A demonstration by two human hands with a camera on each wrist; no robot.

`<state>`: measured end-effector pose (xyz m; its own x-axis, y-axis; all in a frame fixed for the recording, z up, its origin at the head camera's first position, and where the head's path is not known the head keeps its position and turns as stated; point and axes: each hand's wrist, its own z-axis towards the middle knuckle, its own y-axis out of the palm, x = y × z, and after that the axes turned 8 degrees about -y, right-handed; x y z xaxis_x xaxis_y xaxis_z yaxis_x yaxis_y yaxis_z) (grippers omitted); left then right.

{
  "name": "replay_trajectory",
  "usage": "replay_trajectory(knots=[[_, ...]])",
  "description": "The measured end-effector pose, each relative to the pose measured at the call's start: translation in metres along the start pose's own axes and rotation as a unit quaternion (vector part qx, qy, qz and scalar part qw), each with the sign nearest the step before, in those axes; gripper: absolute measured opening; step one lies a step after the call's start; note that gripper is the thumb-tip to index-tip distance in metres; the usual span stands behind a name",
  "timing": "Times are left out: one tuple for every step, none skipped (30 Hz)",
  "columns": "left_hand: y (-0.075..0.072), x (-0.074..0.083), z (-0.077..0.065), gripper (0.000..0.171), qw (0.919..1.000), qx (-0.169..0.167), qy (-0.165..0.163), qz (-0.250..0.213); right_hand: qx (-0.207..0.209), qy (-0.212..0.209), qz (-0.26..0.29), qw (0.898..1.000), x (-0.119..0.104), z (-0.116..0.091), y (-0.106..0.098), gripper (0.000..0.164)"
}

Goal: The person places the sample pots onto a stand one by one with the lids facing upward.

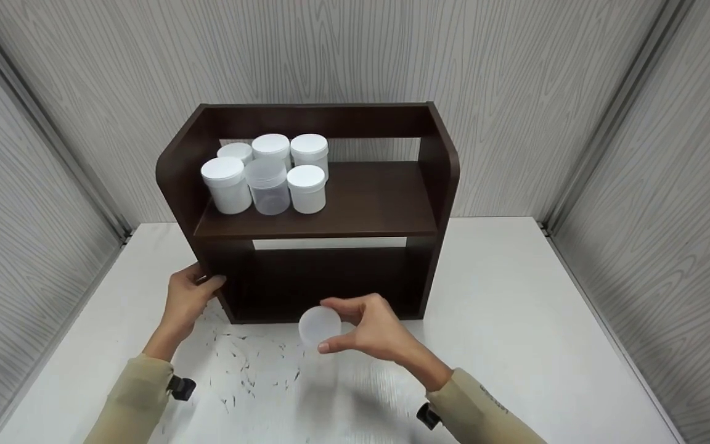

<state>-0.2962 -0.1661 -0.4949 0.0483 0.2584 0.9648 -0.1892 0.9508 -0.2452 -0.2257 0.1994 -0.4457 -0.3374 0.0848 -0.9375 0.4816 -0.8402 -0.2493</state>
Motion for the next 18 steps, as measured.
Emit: replay_trajectory(knots=[[0.0, 0.0, 0.0, 0.055, 1.0, 0.0, 0.0, -0.002, 0.0, 0.0, -0.001, 1.0, -0.003, 0.0, -0.002, 0.073], [0.0, 0.0, 0.0, 0.055, 1.0, 0.001, -0.001, -0.003, -0.001, 0.001, -0.001, 1.0, -0.006, 0.0, -0.003, 0.073], [0.0, 0.0, 0.0, 0.055, 1.0, 0.001, -0.001, -0.002, 0.0, 0.002, -0.001, 1.0, -0.009, 0.0, -0.004, 0.074], [0.0, 0.0, 0.0, 0.055, 1.0, 0.001, -0.002, -0.003, 0.001, 0.004, -0.001, 1.0, -0.012, 0.0, -0.006, 0.074], [0.0, 0.0, 0.0, 0.055, 1.0, 0.001, -0.003, -0.003, 0.002, 0.004, -0.001, 1.0, -0.015, 0.0, -0.007, 0.074], [0.001, 0.0, 0.0, 0.055, 1.0, 0.002, -0.004, -0.003, 0.003, 0.005, 0.002, 1.0, -0.018, 0.0, -0.008, 0.074], [0.001, 0.0, 0.0, 0.055, 1.0, 0.001, -0.005, -0.003, 0.004, 0.006, 0.006, 1.0, -0.021, 0.0, -0.009, 0.075], [0.0, 0.0, 0.0, 0.055, 1.0, 0.002, -0.006, -0.003, 0.005, 0.008, 0.012, 1.0, -0.023, 0.0, -0.009, 0.075], [0.0, 0.0, 0.0, 0.054, 1.0, 0.002, -0.006, -0.004, 0.006, 0.009, 0.016, 1.0, -0.026, 0.0, -0.01, 0.076], [0.0, 0.0, 0.0, 0.054, 1.0, 0.002, -0.005, -0.004, 0.007, 0.01, 0.019, 1.0, -0.029, 0.001, -0.011, 0.076], [0.0, 0.0, 0.0, 0.054, 1.0, 0.003, -0.005, -0.004, 0.007, 0.009, 0.022, 1.0, -0.031, 0.001, -0.012, 0.076], [0.0, 0.0, 0.0, 0.053, 1.0, 0.003, -0.004, -0.003, 0.008, 0.009, 0.024, 1.0, -0.034, 0.001, -0.013, 0.076], [0.0, 0.0, 0.0, 0.053, 1.0, 0.004, -0.004, -0.002, 0.008, 0.008, 0.023, 1.0, -0.036, 0.002, -0.014, 0.076], [-0.001, 0.0, 0.0, 0.053, 1.0, 0.004, -0.003, -0.002, 0.009, 0.007, 0.021, 1.0, -0.038, 0.002, -0.015, 0.075], [-0.001, 0.0, 0.0, 0.053, 1.0, 0.004, -0.003, -0.002, 0.009, 0.007, 0.019, 1.0, -0.041, 0.003, -0.017, 0.075], [-0.001, 0.0, 0.0, 0.053, 1.0, 0.005, -0.003, -0.001, 0.01, 0.006, 0.015, 1.0, -0.043, 0.003, -0.018, 0.075], [-0.001, 0.0, 0.0, 0.053, 1.0, 0.006, -0.003, 0.001, 0.011, 0.004, 0.014, 1.0, -0.045, 0.004, -0.019, 0.075], [-0.001, 0.001, 0.0, 0.053, 1.0, 0.006, -0.002, 0.001, 0.012, 0.004, 0.012, 1.0, -0.048, 0.004, -0.02, 0.075]])
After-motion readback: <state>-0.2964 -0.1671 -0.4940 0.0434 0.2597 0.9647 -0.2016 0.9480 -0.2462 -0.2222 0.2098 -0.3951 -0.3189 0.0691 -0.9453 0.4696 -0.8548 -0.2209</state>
